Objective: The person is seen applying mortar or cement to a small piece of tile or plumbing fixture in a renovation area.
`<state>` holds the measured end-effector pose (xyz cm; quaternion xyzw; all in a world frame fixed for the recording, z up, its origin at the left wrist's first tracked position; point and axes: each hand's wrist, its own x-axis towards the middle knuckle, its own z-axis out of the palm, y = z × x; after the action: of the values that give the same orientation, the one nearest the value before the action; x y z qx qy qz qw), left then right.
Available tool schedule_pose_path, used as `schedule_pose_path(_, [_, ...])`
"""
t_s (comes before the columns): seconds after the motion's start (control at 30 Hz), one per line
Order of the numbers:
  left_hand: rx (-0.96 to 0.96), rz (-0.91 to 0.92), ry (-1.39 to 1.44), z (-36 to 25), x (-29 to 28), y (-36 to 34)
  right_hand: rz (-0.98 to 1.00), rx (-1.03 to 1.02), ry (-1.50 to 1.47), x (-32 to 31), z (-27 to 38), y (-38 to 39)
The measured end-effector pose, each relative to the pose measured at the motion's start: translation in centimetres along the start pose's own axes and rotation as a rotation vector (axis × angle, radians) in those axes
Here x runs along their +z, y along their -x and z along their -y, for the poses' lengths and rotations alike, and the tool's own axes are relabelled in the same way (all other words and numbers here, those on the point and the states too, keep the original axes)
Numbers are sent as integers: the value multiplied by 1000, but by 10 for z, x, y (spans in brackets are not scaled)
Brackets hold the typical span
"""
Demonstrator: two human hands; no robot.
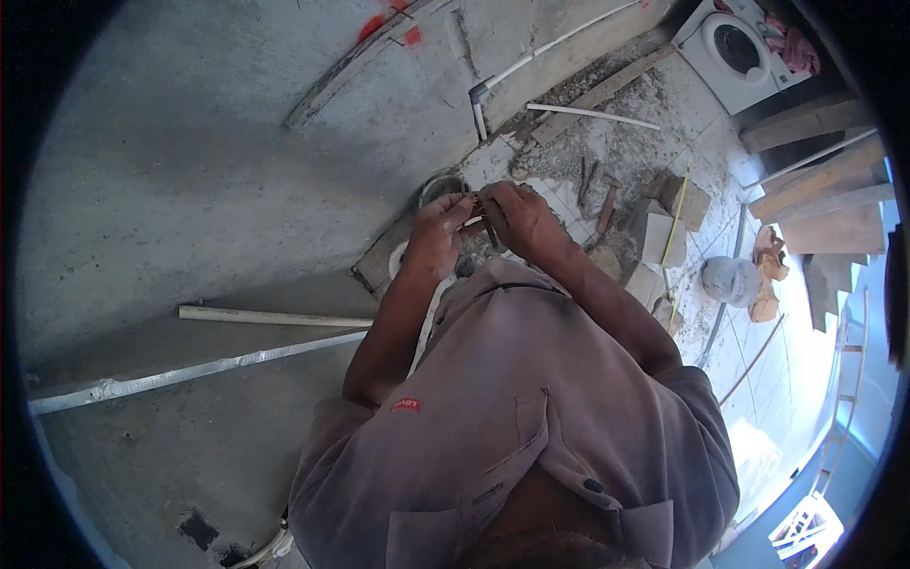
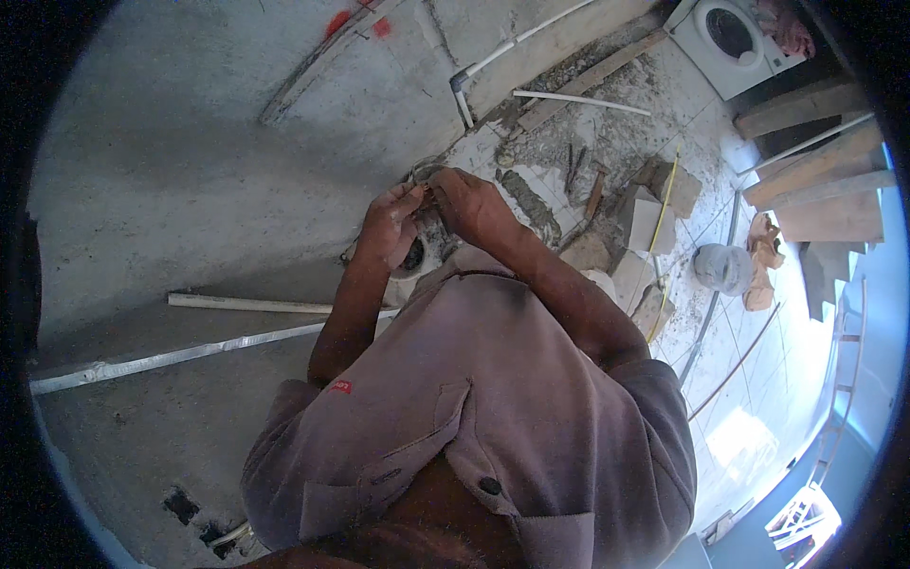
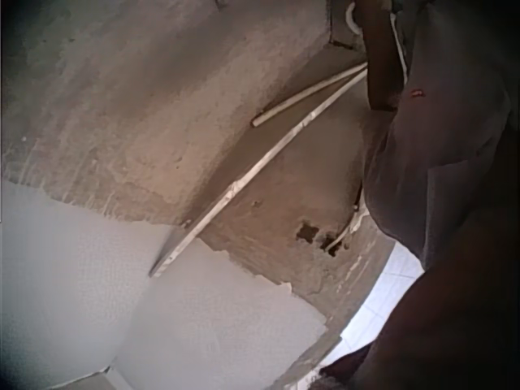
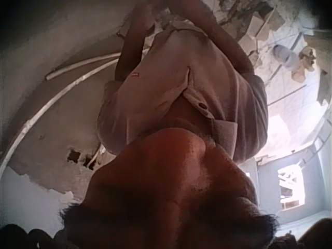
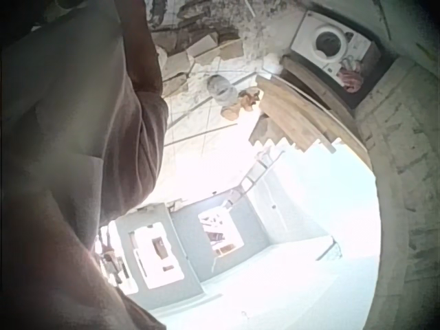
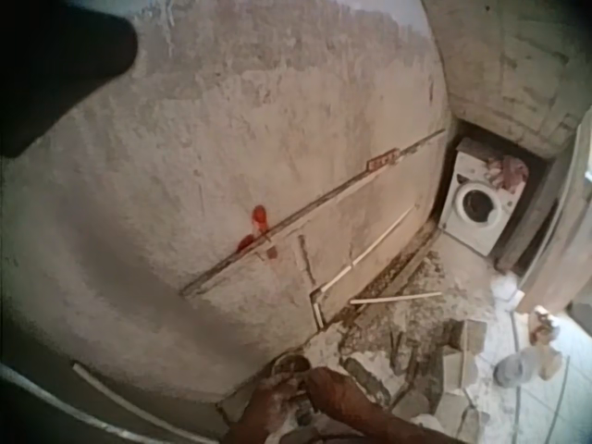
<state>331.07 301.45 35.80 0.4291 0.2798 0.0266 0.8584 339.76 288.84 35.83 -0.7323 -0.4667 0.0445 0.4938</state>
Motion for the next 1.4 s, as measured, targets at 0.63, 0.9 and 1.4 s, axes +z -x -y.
schedule_pose_path(0.63, [33, -96, -174, 15, 1, -2, 85, -61, 309, -2, -11, -1])
schedule_pose_path(0.9, [170, -101, -444, 28, -2, 2, 511, 623, -255, -17, -29, -11])
schedule_pose_path(1.4, [723, -203, -949, 33, 3, -1, 251, 630, -638, -12, -30, 0])
